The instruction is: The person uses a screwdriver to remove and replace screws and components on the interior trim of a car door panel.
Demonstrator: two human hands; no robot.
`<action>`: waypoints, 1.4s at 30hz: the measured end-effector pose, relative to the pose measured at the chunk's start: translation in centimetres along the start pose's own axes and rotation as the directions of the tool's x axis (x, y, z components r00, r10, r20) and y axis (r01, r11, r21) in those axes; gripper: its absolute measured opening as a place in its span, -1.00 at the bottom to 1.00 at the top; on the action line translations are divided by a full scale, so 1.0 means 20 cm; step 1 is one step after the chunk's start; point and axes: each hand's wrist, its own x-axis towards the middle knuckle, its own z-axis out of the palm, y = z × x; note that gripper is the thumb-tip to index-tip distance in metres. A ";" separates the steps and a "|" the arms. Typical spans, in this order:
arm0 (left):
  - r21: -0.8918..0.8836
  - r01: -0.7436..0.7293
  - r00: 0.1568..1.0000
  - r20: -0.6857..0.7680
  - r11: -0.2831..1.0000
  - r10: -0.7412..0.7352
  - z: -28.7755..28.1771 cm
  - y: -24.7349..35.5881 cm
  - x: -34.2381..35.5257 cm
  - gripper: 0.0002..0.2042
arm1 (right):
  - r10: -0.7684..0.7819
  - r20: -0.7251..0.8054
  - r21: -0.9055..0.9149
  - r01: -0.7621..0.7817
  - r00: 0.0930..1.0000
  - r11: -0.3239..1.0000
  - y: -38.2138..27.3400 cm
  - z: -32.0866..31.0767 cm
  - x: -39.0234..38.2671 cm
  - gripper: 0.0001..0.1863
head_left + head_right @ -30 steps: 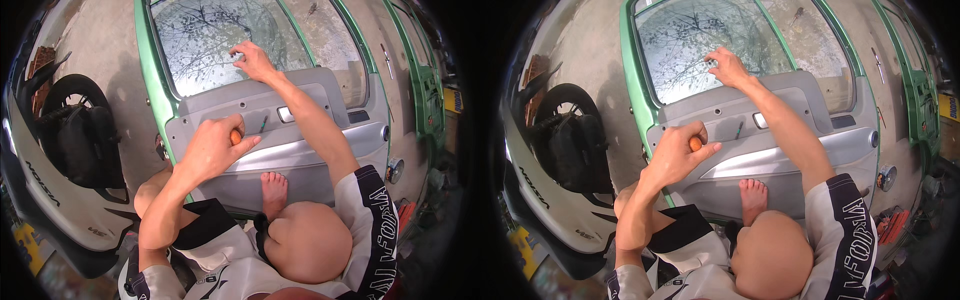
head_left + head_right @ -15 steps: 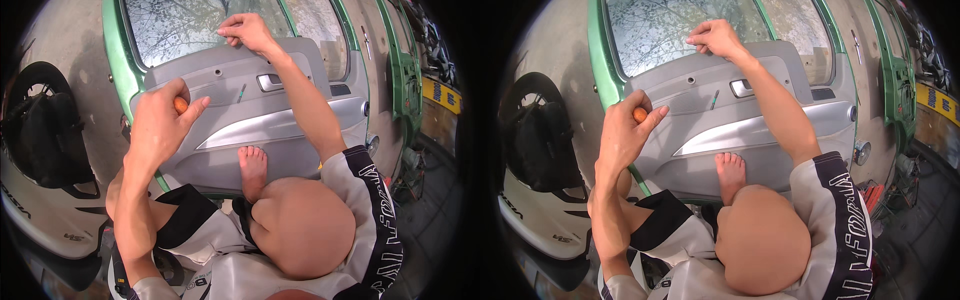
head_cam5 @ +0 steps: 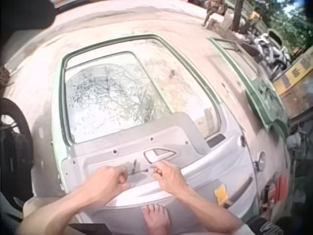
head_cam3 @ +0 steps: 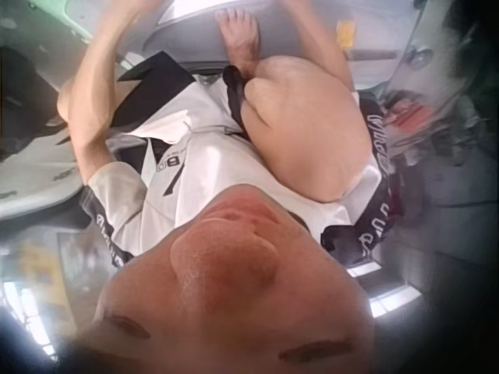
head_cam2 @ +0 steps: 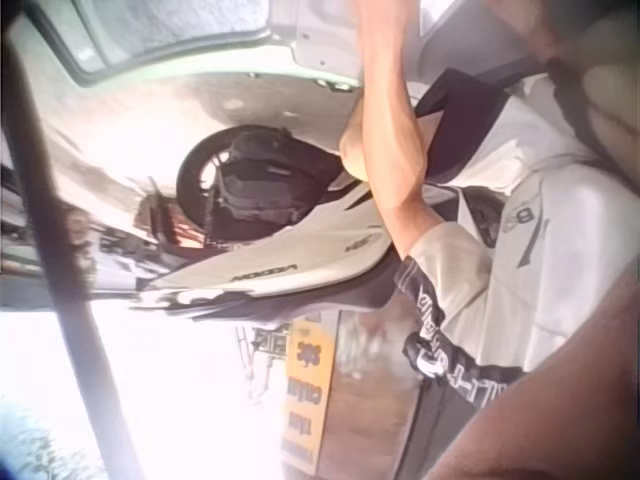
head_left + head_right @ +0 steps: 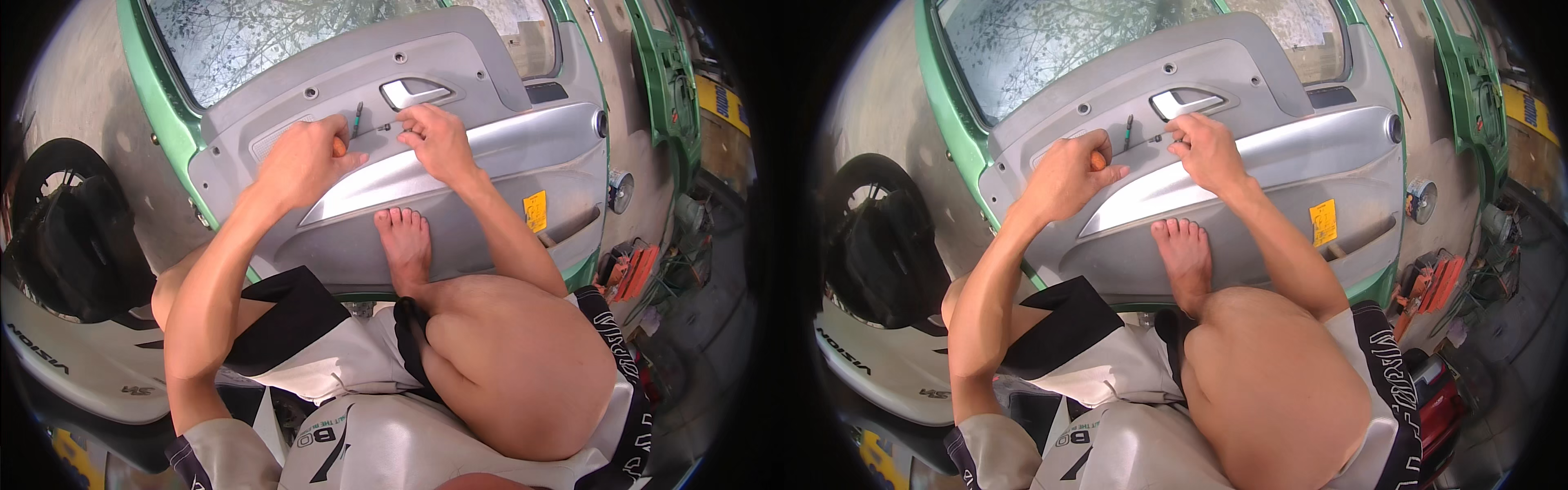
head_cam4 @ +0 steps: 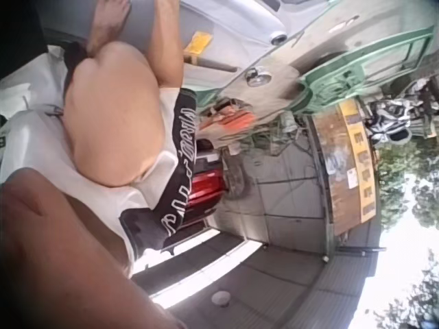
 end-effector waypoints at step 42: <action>-0.993 -0.056 0.997 -0.051 0.104 0.052 -0.18 -0.10 0.27 -0.74 | 0.033 0.080 -0.330 -0.005 0.996 0.944 -0.22 0.22 0.28 -0.80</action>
